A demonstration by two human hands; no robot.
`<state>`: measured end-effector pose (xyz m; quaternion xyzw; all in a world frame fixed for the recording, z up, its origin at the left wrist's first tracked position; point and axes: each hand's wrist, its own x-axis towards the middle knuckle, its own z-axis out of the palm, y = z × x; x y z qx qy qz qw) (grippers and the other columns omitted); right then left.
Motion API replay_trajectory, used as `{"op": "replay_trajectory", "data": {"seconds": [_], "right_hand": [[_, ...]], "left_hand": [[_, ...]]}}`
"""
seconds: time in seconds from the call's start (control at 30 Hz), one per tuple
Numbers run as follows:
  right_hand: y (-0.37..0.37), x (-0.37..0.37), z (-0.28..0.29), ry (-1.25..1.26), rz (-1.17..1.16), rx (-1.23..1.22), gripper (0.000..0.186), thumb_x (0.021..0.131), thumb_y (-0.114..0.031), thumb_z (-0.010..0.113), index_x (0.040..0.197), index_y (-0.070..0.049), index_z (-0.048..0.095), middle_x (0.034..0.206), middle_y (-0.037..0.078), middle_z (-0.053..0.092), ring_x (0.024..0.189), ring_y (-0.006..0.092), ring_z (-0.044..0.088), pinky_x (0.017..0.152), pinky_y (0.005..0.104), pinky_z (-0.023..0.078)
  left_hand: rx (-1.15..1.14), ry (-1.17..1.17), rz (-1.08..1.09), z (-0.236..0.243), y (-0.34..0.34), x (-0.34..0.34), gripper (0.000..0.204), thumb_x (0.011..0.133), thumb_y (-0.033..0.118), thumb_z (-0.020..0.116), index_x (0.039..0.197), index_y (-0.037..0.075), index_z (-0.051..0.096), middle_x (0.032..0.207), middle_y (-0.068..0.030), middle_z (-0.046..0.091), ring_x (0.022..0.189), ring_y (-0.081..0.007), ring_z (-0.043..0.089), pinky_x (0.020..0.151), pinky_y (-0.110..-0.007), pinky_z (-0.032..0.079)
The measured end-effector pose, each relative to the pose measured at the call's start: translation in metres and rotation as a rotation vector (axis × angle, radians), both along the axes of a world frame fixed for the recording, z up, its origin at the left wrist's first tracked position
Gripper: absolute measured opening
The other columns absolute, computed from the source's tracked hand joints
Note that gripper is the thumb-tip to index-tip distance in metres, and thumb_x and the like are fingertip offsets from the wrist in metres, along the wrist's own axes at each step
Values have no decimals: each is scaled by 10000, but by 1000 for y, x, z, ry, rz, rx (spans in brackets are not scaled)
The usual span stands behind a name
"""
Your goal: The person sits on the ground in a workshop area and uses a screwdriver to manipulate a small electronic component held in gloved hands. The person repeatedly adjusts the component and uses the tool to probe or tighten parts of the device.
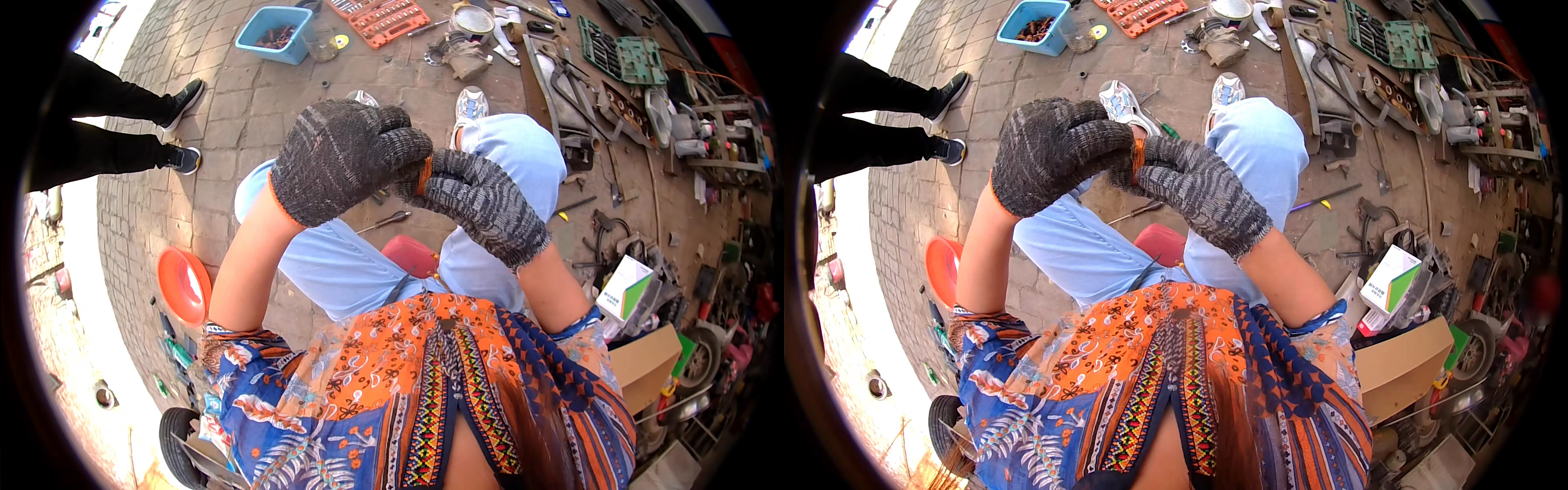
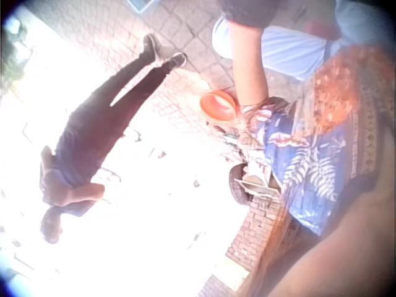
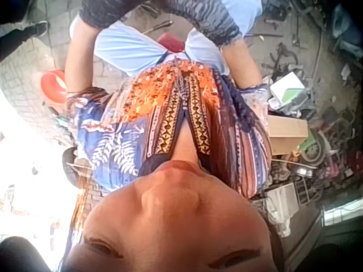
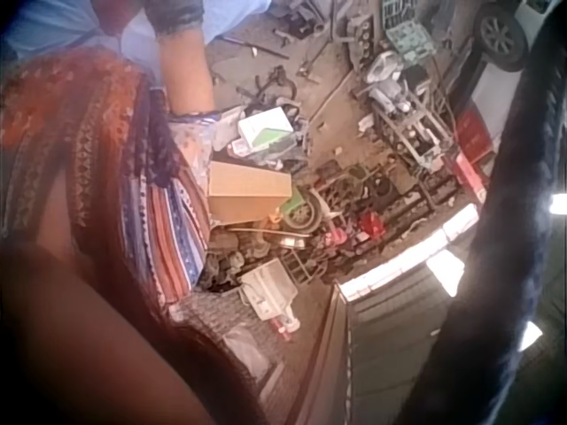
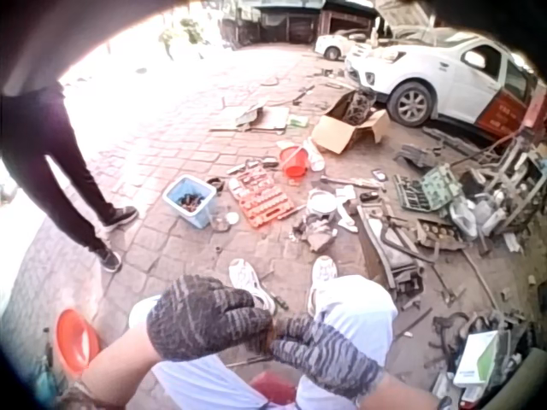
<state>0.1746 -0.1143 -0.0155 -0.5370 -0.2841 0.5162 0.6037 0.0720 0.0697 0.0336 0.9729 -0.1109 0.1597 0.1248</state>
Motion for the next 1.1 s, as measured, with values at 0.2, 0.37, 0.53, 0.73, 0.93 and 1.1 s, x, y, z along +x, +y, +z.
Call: {"op": "replay_trajectory", "data": {"seconds": [0.2, 0.37, 0.53, 0.73, 0.93, 1.1], "right_hand": [[-1, 1, -1, 95, 40, 3, 312, 879, -58, 560, 1187, -6, 546, 1090, 74, 623, 1012, 138, 580, 903, 268, 463], [3, 1, 1, 135, 28, 23, 276, 880, -55, 557, 1150, 0, 569, 1069, 74, 631, 1009, 138, 583, 894, 268, 468], [2, 1, 2, 125, 29, -21, 255, 875, -65, 571, 1120, 5, 583, 1030, 70, 643, 964, 138, 597, 879, 269, 476], [-5, 8, 3, -87, 103, -77, 247, 851, -32, 583, 1091, 22, 585, 1033, 85, 637, 979, 146, 592, 875, 286, 475], [-10, 12, 6, 75, 124, -55, 289, 845, -20, 581, 1128, 35, 567, 1040, 115, 634, 981, 188, 602, 886, 300, 473], [-13, 17, 10, 247, 130, 27, 337, 842, -61, 595, 1157, 50, 547, 1054, 152, 625, 982, 234, 612, 899, 353, 482]], "left_hand": [[4, -12, -51, 0, 5, 2, 222, 692, 223, 695, 902, 162, 658, 795, -68, 617, 662, -273, 603, 562, -370, 472], [-121, 98, -12, -1, -1, 1, 215, 715, 215, 691, 913, 142, 651, 797, -79, 623, 676, -284, 609, 578, -360, 479], [-184, 142, -23, -4, -1, 2, 211, 724, 202, 691, 920, 136, 649, 798, -91, 625, 711, -288, 616, 598, -354, 486], [-293, 126, -48, -5, 2, 3, 222, 710, 175, 709, 917, 113, 657, 796, -95, 623, 709, -293, 611, 625, -352, 492], [-517, 192, -114, -8, 10, 6, 228, 719, 121, 722, 928, 57, 657, 856, -104, 646, 761, -251, 631, 687, -324, 502], [-893, 388, -54, -21, 13, 7, 209, 776, 63, 683, 976, 14, 644, 908, -79, 665, 822, -141, 623, 746, -293, 502]]}}
